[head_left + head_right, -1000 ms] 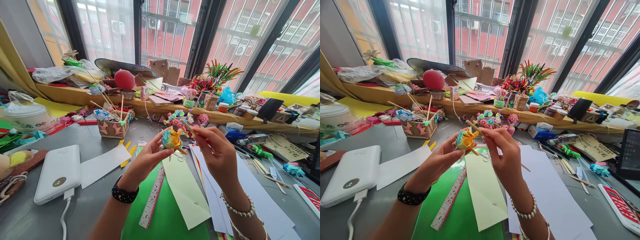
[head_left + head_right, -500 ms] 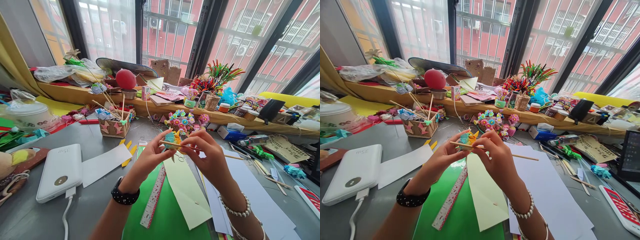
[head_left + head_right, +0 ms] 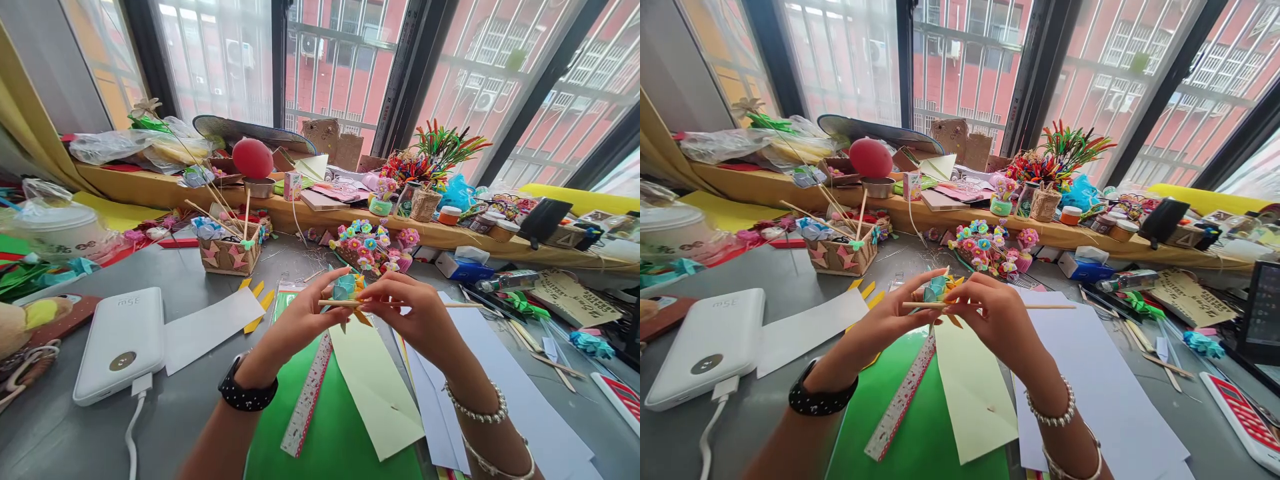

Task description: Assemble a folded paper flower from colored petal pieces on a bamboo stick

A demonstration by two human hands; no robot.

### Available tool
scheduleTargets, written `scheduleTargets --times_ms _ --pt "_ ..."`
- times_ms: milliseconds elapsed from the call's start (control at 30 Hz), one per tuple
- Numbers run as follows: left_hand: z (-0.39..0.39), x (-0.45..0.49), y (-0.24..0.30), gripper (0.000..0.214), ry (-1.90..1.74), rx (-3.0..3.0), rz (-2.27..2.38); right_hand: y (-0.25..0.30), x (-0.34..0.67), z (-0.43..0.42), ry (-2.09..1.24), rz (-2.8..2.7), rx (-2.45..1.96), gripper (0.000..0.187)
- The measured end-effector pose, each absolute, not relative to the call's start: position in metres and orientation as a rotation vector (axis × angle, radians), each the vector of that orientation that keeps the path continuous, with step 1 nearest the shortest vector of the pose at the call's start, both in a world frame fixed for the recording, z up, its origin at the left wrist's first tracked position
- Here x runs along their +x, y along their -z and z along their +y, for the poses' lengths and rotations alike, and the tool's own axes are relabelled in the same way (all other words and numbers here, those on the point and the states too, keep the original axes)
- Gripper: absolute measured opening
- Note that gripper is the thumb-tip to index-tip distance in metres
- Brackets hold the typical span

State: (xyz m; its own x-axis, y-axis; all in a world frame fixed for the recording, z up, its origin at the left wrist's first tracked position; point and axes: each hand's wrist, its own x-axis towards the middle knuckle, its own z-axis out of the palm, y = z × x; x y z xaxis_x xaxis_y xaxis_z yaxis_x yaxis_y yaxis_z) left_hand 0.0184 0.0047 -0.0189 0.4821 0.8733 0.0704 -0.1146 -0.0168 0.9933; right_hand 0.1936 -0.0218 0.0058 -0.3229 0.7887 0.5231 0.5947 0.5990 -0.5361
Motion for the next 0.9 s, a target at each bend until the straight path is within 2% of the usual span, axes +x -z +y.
scheduleTargets --times_ms 167,433,600,733,900 --pt "0.0054 0.0173 0.0207 0.058 -0.915 1.434 0.752 -0.0046 0.1898 -0.0213 -0.271 -2.039 -1.114 0.011" --pt "0.0063 0.0185 0.0232 0.062 -0.955 1.408 0.720 0.0013 0.1839 -0.0219 -0.006 -1.978 -1.085 0.015" --pt "0.0106 0.0171 0.0265 0.061 -1.222 1.723 0.925 0.0006 0.1854 -0.0220 0.128 -1.952 -1.102 0.015" --pt "0.0115 0.0156 0.0255 0.040 -1.435 2.047 1.064 0.0001 0.1860 -0.0217 0.176 -1.969 -1.116 0.015" --pt "0.0093 0.0167 0.0237 0.015 -1.488 2.182 0.944 -0.0002 0.1859 -0.0221 0.241 -1.977 -1.064 0.014"
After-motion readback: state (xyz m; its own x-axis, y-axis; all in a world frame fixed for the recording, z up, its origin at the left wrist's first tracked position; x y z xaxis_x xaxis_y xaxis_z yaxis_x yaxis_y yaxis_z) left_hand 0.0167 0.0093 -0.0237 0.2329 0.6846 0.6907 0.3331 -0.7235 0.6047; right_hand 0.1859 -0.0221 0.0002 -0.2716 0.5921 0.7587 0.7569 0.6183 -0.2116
